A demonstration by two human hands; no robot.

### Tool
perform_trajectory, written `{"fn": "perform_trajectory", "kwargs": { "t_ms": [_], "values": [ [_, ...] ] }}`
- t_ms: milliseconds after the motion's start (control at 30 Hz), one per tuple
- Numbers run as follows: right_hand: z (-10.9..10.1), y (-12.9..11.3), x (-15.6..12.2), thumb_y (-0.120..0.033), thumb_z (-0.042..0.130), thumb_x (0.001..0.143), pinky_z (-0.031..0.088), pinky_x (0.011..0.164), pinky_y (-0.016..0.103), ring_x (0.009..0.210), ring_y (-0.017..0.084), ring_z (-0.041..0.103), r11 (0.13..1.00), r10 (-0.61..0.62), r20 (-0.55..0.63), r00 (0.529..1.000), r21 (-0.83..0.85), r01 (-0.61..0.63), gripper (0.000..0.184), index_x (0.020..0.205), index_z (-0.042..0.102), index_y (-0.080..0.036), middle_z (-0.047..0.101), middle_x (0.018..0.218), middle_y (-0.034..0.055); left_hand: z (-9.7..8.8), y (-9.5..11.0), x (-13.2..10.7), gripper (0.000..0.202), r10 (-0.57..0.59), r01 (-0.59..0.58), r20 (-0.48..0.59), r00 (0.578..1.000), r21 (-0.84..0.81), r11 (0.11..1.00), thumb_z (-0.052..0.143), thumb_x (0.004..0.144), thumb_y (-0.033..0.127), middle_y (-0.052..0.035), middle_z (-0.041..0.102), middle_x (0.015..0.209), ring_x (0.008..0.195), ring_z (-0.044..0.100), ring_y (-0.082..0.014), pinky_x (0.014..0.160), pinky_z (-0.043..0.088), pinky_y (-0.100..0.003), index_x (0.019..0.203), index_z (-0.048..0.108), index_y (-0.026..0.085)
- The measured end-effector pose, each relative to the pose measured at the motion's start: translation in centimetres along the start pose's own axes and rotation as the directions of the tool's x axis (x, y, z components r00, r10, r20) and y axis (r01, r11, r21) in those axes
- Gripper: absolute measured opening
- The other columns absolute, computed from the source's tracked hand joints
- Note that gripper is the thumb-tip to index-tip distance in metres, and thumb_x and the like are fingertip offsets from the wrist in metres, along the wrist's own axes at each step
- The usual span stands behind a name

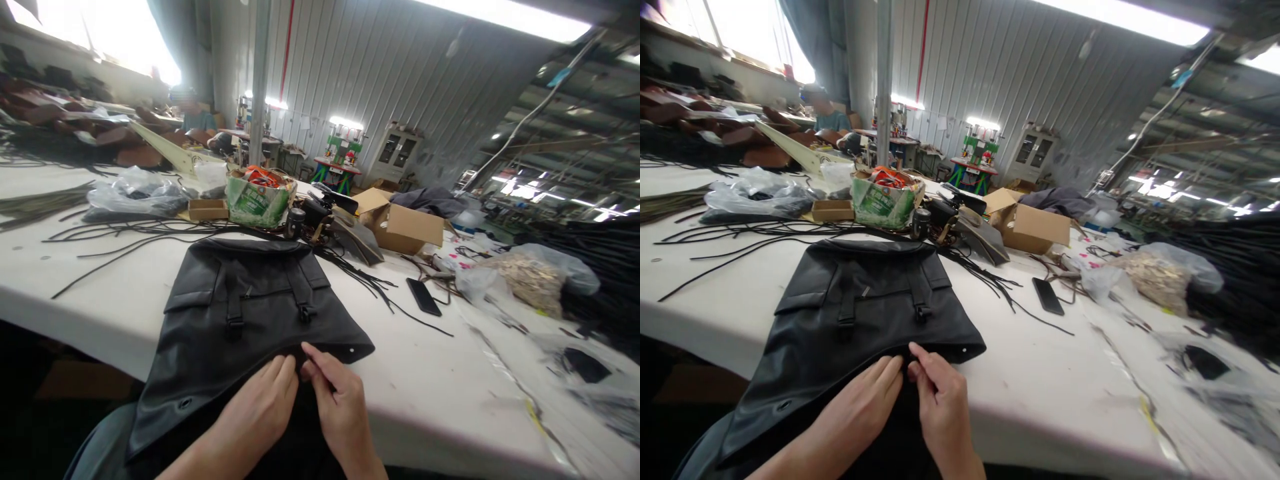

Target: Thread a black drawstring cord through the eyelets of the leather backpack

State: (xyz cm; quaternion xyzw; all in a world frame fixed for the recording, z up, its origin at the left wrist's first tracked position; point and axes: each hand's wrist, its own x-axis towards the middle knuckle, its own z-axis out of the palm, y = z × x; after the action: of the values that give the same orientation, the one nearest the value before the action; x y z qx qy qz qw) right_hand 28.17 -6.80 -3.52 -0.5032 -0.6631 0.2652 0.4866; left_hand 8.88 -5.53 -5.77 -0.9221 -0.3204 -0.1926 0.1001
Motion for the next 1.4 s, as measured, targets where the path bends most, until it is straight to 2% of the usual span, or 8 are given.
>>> {"fn": "perform_trajectory", "kwargs": {
  "t_ms": [133, 300, 533, 800, 1000, 1100, 1233, 1400],
  "values": [
    [-0.5, 0.7, -0.8, -0.042, 0.075, 0.106, 0.064, 0.082, 0.024, 0.083, 0.020, 0.083, 0.976, 0.210, -0.120, 0.970, 0.078, -0.202, 0.024, 0.120, 0.078, -0.023, 0.084, 0.090, 0.0025, -0.9, -2.1, 2.1, 0.037, -0.188, 0.277, 0.227, 0.956, -0.480, 0.832, 0.043, 0.097, -0.001, -0.0180, 0.075, 0.114, 0.104, 0.073, -0.0318, 0.091, 0.062, -0.044, 0.110, 0.075, 0.012],
    [-0.3, 1.3, -2.7, -0.042, 0.074, 0.106, 0.067, 0.074, 0.025, 0.074, 0.021, 0.085, 0.980, 0.145, -0.239, 0.960, -0.101, -0.173, 0.023, 0.119, 0.083, -0.025, 0.088, 0.097, 0.0039, -2.2, -5.9, 3.9, 0.024, -0.239, 0.359, 0.268, 0.933, -0.685, 0.634, 0.057, 0.096, 0.006, -0.0003, 0.071, 0.089, 0.082, 0.069, -0.0145, 0.077, 0.051, -0.025, 0.081, 0.067, 0.021],
    [1.5, 0.2, -3.1, -0.028, 0.065, 0.110, 0.060, 0.074, 0.035, 0.075, 0.026, 0.082, 0.815, -0.229, -0.265, 0.937, -0.579, 0.035, 0.018, 0.109, 0.083, -0.026, 0.086, 0.095, 0.0050, -3.1, -6.0, 4.4, 0.021, -0.274, 0.409, 0.309, 0.911, -0.761, 0.504, 0.062, 0.095, 0.018, -0.0010, 0.074, 0.091, 0.086, 0.070, -0.0172, 0.081, 0.049, -0.028, 0.077, 0.070, 0.022],
    [2.3, 0.7, -2.4, -0.022, 0.060, 0.110, 0.053, 0.077, 0.034, 0.081, 0.025, 0.074, 0.840, -0.189, -0.223, 0.956, -0.540, 0.040, 0.020, 0.106, 0.078, -0.026, 0.078, 0.094, 0.0052, -3.6, -4.5, 3.6, 0.024, -0.287, 0.391, 0.283, 0.915, -0.797, 0.461, 0.060, 0.098, 0.020, -0.0020, 0.076, 0.099, 0.090, 0.072, -0.0177, 0.084, 0.049, -0.029, 0.081, 0.077, 0.024],
    [2.5, 1.3, -2.9, -0.020, 0.061, 0.109, 0.050, 0.074, 0.032, 0.079, 0.023, 0.067, 0.876, -0.159, -0.239, 0.958, -0.481, 0.025, 0.022, 0.099, 0.080, -0.026, 0.071, 0.089, 0.0040, -4.5, -5.4, 3.5, 0.027, -0.272, 0.587, 0.540, 0.796, -0.798, 0.134, 0.068, 0.093, 0.047, -0.0045, 0.084, 0.113, 0.105, 0.075, -0.0254, 0.093, 0.053, -0.032, 0.088, 0.078, 0.022],
    [2.5, 1.9, -3.0, -0.019, 0.066, 0.108, 0.051, 0.077, 0.033, 0.081, 0.023, 0.067, 0.895, -0.180, -0.263, 0.948, -0.444, 0.047, 0.019, 0.097, 0.079, -0.026, 0.073, 0.089, 0.0031, -3.3, -5.4, 3.6, 0.027, -0.423, 0.671, 0.552, 0.718, -0.711, 0.211, 0.061, 0.092, 0.042, -0.0043, 0.078, 0.080, 0.079, 0.072, -0.0251, 0.074, 0.050, -0.034, 0.086, 0.075, 0.021],
    [2.5, 2.6, -3.0, -0.019, 0.070, 0.107, 0.050, 0.078, 0.034, 0.081, 0.023, 0.067, 0.911, -0.184, -0.281, 0.942, -0.409, 0.056, 0.014, 0.097, 0.079, -0.026, 0.074, 0.088, 0.0023, -1.6, -4.4, 4.1, 0.023, -0.531, 0.647, 0.430, 0.730, -0.686, 0.334, 0.055, 0.094, 0.033, -0.0032, 0.071, 0.072, 0.072, 0.066, -0.0232, 0.073, 0.044, -0.035, 0.081, 0.070, 0.022],
    [2.8, 2.8, -2.9, -0.021, 0.069, 0.107, 0.048, 0.075, 0.033, 0.079, 0.022, 0.067, 0.901, -0.231, -0.312, 0.922, -0.425, 0.082, 0.015, 0.096, 0.078, -0.027, 0.074, 0.087, 0.0002, -1.8, -3.7, 4.5, 0.029, -0.506, 0.661, 0.472, 0.722, -0.686, 0.303, 0.057, 0.094, 0.038, -0.0052, 0.074, 0.073, 0.072, 0.069, -0.0257, 0.069, 0.045, -0.035, 0.082, 0.075, 0.019]
  ]
}}
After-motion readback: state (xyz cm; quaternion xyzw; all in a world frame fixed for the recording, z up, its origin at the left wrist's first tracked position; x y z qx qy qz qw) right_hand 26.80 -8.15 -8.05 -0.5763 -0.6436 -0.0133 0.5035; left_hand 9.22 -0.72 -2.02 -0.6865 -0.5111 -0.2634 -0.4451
